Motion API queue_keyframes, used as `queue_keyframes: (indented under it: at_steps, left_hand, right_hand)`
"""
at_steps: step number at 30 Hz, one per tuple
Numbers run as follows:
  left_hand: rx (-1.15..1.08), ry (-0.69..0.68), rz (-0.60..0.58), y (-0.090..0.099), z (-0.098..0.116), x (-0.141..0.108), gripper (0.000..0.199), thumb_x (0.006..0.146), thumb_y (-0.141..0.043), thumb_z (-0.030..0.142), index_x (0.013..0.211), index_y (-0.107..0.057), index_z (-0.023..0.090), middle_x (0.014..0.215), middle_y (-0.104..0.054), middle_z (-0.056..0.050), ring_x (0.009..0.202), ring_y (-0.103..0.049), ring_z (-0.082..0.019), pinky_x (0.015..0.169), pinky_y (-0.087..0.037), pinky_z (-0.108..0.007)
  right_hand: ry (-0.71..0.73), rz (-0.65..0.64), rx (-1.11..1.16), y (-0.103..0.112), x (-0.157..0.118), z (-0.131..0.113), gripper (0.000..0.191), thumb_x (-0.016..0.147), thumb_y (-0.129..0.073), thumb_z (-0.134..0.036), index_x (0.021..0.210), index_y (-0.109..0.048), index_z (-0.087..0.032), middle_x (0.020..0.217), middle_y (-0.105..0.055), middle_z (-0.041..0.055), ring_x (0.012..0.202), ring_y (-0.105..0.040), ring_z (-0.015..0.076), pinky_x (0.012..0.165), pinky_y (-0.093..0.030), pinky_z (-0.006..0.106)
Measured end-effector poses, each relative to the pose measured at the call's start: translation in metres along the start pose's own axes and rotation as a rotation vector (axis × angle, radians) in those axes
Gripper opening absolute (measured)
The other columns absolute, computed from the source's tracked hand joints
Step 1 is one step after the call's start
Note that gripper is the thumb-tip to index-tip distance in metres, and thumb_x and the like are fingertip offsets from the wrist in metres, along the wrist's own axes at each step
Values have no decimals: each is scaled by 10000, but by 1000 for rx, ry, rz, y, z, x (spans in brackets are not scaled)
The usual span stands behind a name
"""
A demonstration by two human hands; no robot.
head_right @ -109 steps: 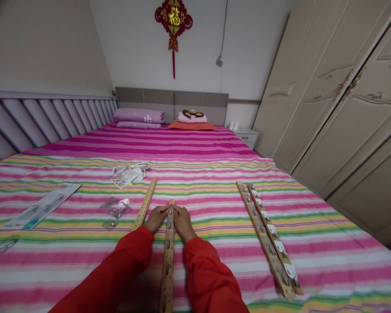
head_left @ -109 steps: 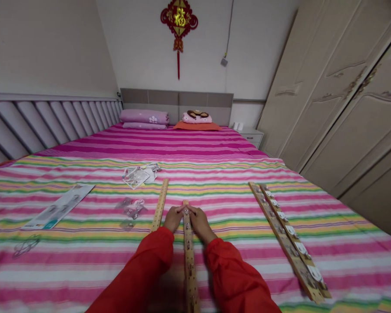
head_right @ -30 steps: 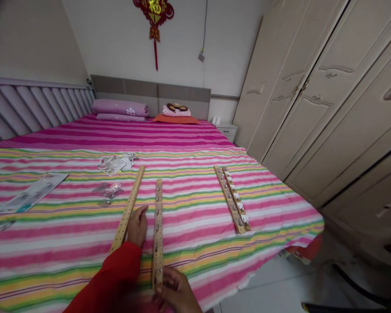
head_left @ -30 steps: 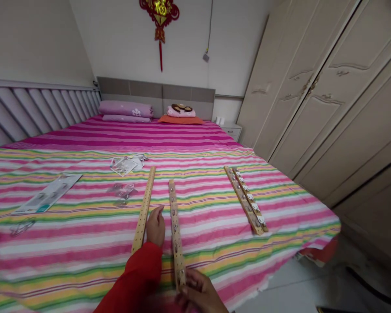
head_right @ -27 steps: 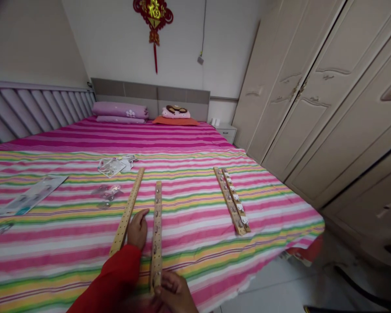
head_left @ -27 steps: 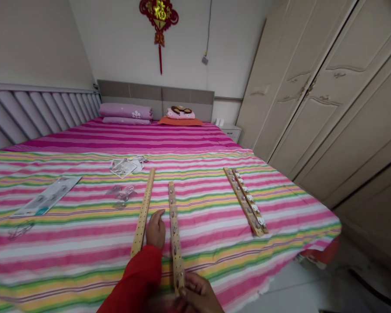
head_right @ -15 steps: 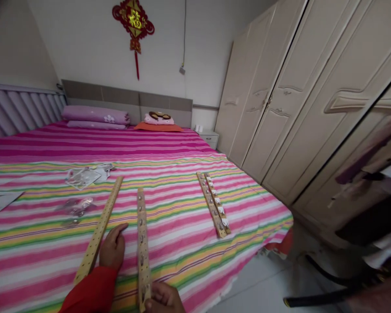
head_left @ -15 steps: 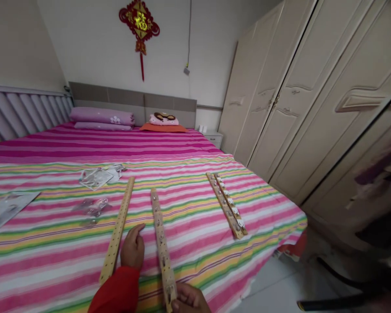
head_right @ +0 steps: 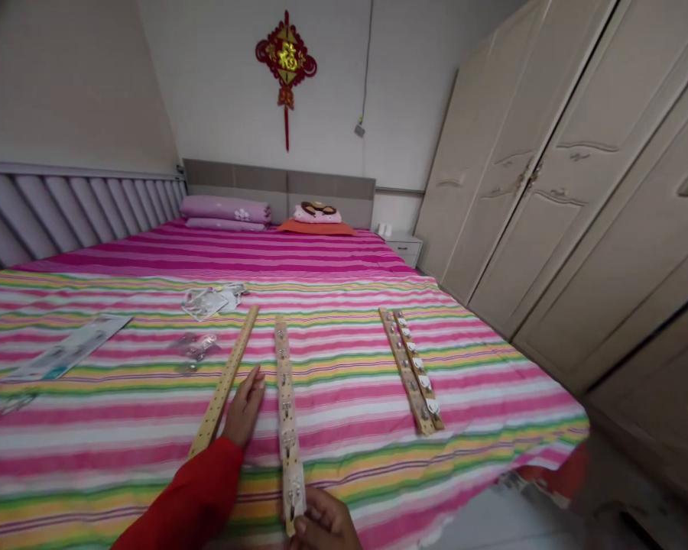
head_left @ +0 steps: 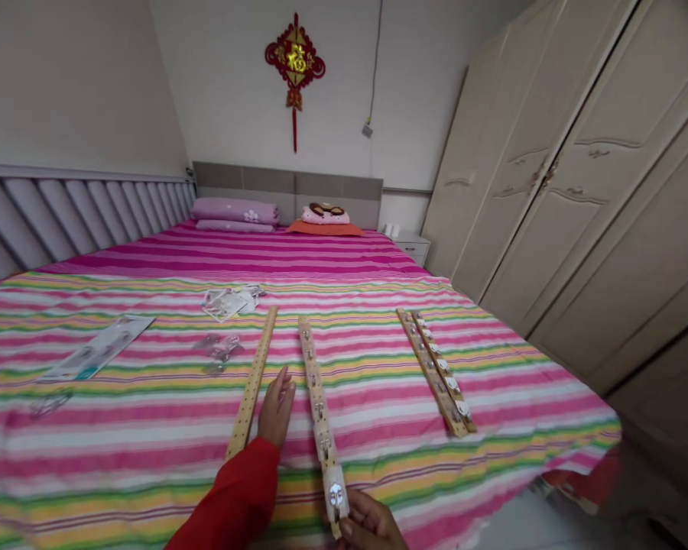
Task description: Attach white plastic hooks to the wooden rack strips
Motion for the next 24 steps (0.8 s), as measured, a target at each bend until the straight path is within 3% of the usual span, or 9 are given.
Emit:
queue_keyframes:
  at_steps: [3,8,14,19,24]
  left_hand:
    - [-241,179,-42,-6,1,1,626,832,-528,450,1397,-406,206,1207,-616,-113,1084,-597,-210,935,-460,-362]
    - [-465,268,-136,-22,6,2,792,685,-715,397,1393,-404,226,1110,-637,-97,955,-631,-194,763,-492,-293]
    - [-530,306,-143,-33,4,-1,776,601,-767,319,1316,-489,201,989,-630,-58,833,-622,-151,748,-480,-277]
    - [-514,303,-148,-37,6,-4,793,568,-783,324,1299,-510,183,958,-619,-45,725,-582,-109,667,-447,-242]
    - [-480,322,-141,-39,7,-6,852,514,-811,322,1297,-511,171,962,-619,-52,728,-579,-115,673,-447,-252]
  right_hand:
    - [-23,-23,18,-3,-7,1,368,680,-790,-401,944,-698,-163,749,-649,30,534,-558,87,508,-421,194]
    - [-43,-36,6,-5,-13,0,364,690,-778,-405,947,-691,-162,750,-631,33,531,-560,96,472,-414,188]
    - [-36,-52,44,-8,-15,-4,392,662,-790,-410,940,-689,-152,747,-616,25,485,-544,82,444,-445,190]
    - [-52,14,67,-9,-21,-13,347,658,-797,-367,897,-697,-136,722,-610,22,488,-540,76,450,-448,182]
    - [-54,45,90,-10,-25,-22,338,648,-801,-361,870,-705,-125,741,-628,36,490,-535,75,451,-444,184]
Point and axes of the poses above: each hand's wrist, its own x-axis towards the middle knuckle, its own y-axis out of the back of the hand, z = x × y, the point moved 10 cm from there along x, towards the middle knuckle
